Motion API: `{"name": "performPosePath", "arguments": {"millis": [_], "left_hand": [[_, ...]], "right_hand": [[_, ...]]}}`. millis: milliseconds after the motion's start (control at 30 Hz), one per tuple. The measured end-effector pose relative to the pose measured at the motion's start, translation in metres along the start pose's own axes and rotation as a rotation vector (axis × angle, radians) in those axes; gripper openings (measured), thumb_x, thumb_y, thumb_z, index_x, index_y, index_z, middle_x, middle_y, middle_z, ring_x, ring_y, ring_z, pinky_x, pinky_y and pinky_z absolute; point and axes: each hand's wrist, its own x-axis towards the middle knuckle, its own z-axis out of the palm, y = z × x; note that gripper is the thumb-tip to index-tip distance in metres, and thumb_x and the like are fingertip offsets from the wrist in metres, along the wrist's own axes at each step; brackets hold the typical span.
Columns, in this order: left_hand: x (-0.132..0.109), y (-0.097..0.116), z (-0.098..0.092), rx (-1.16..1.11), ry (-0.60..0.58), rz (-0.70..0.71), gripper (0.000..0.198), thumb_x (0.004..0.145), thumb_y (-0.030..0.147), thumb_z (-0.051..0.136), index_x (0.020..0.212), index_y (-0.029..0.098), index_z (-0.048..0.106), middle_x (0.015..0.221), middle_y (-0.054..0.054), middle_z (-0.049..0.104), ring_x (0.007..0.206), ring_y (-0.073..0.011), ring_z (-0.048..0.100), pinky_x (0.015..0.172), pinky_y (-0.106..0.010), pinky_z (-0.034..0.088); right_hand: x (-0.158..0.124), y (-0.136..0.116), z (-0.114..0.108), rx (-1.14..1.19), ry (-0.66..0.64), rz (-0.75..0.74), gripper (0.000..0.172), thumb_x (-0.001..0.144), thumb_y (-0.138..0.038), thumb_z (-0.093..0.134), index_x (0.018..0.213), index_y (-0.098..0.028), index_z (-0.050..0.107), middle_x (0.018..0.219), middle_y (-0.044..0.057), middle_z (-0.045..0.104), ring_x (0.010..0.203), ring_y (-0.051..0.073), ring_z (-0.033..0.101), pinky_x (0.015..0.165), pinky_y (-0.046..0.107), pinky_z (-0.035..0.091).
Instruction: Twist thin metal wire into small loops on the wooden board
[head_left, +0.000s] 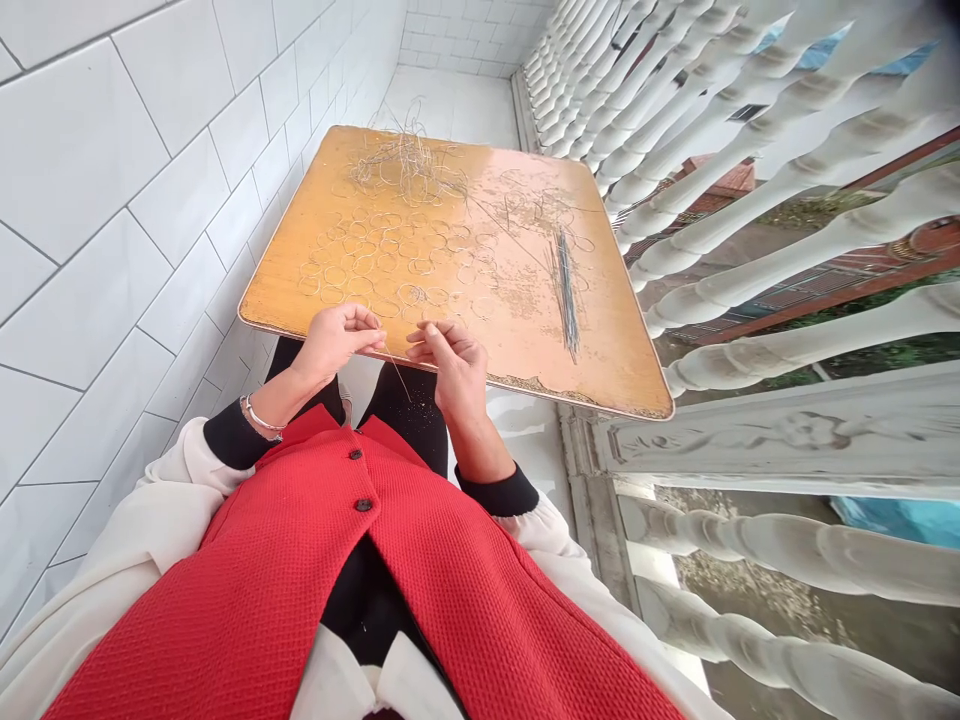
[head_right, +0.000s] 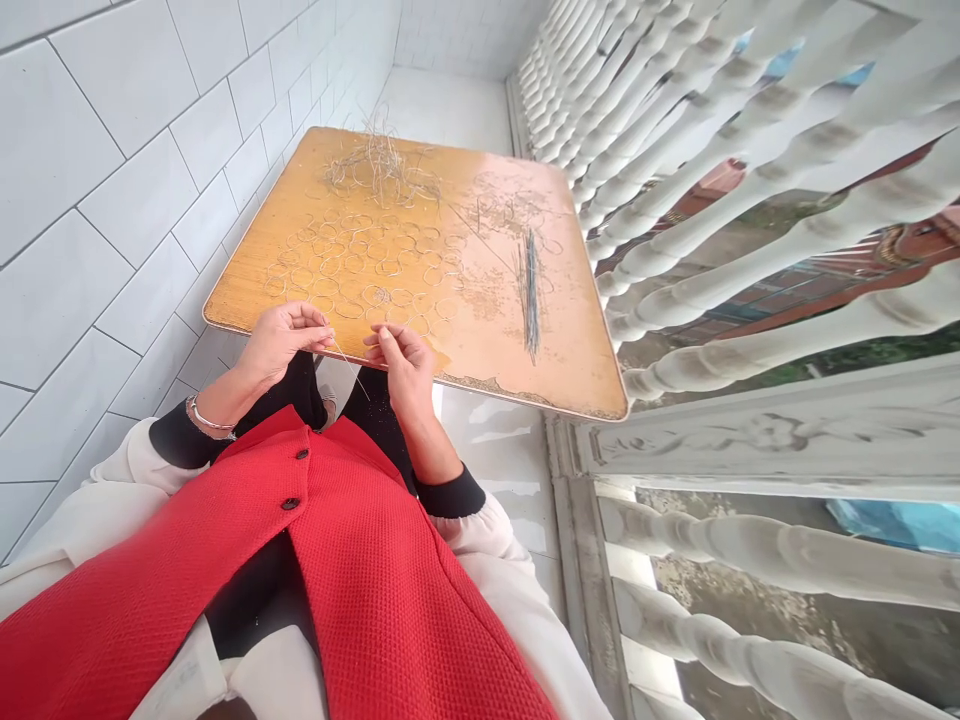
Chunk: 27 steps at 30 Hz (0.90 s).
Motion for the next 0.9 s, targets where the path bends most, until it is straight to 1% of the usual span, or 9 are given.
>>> {"name": "performPosePath", "arguments": {"millis": [67,133,267,400,500,633,700,800,900], "left_hand": [[0.002,0.003,-0.004,-0.047,0.047,0.008,0.019,0.068,0.013,0.076,0.074,0.014,0.059,0.067,0.002,0.065,0.061,-0.008,0.065,0.065,-0.022,0.051],[0.003,0.004,-0.006,-0.093,0.082,0.011,0.021,0.067,0.014,0.077,0.075,0.015,0.058,0.068,0.003,0.065,0.062,-0.0074,0.064,0.066,-0.022,0.051],[0.003,0.002,-0.003,-0.177,0.113,-0.013,0.019,0.068,0.013,0.075,0.077,0.015,0.058,0.068,0.004,0.064,0.062,-0.0053,0.061,0.067,-0.02,0.049],[0.0,0.0,0.002,-0.231,0.163,-0.034,0.017,0.071,0.012,0.073,0.078,0.015,0.058,0.068,0.005,0.063,0.062,-0.0049,0.06,0.068,-0.02,0.048],[-0.002,0.002,0.005,-0.259,0.187,-0.046,0.017,0.071,0.01,0.073,0.077,0.015,0.057,0.067,0.005,0.063,0.06,-0.0045,0.06,0.067,-0.02,0.048],[-0.004,0.004,0.008,-0.274,0.182,-0.06,0.018,0.072,0.009,0.073,0.076,0.015,0.057,0.067,0.005,0.062,0.059,-0.0042,0.059,0.067,-0.02,0.048],[-0.005,0.003,0.009,-0.278,0.185,-0.065,0.018,0.073,0.009,0.073,0.076,0.015,0.056,0.067,0.005,0.062,0.059,-0.0041,0.059,0.068,-0.02,0.048],[-0.005,0.001,0.009,-0.284,0.191,-0.064,0.019,0.073,0.009,0.073,0.075,0.015,0.055,0.066,0.005,0.061,0.059,-0.0043,0.059,0.067,-0.02,0.048],[-0.004,-0.001,0.008,-0.282,0.177,-0.061,0.022,0.072,0.01,0.076,0.075,0.016,0.055,0.065,0.005,0.061,0.059,-0.0053,0.06,0.065,-0.02,0.047]], "right_hand": [[0.0,0.008,-0.01,0.005,-0.038,0.028,0.027,0.074,-0.043,0.076,0.087,-0.021,0.072,0.075,0.0,0.072,0.061,0.01,0.063,0.064,0.026,0.055],[-0.003,0.019,-0.017,0.021,-0.144,0.095,0.03,0.067,-0.04,0.081,0.09,-0.022,0.074,0.072,-0.001,0.073,0.06,0.011,0.063,0.064,0.028,0.055],[-0.017,0.037,-0.009,0.037,-0.243,0.033,0.034,0.069,-0.038,0.08,0.101,-0.027,0.077,0.082,0.0,0.076,0.063,0.012,0.063,0.066,0.031,0.056],[-0.029,0.038,0.007,0.0,-0.159,-0.153,0.024,0.08,-0.037,0.073,0.103,-0.031,0.077,0.093,0.002,0.077,0.064,0.011,0.063,0.065,0.03,0.057],[-0.032,0.034,0.009,-0.198,-0.084,-0.34,0.021,0.088,-0.038,0.066,0.104,-0.03,0.077,0.102,0.004,0.075,0.066,0.013,0.065,0.067,0.032,0.058],[-0.031,0.036,0.004,-0.514,-0.073,-0.623,0.022,0.093,-0.034,0.058,0.103,-0.029,0.077,0.105,0.008,0.075,0.09,0.02,0.072,0.083,0.038,0.06],[-0.03,0.039,0.002,-0.598,-0.097,-0.725,0.023,0.094,-0.029,0.056,0.105,-0.029,0.077,0.108,0.009,0.075,0.096,0.022,0.072,0.087,0.04,0.059],[-0.03,0.043,0.002,-0.684,-0.127,-0.806,0.024,0.094,-0.026,0.056,0.107,-0.029,0.076,0.111,0.01,0.075,0.094,0.021,0.073,0.084,0.039,0.061],[-0.03,0.044,0.003,-0.737,-0.153,-0.825,0.022,0.093,-0.027,0.058,0.107,-0.03,0.076,0.111,0.009,0.076,0.094,0.022,0.073,0.082,0.039,0.062]]}}
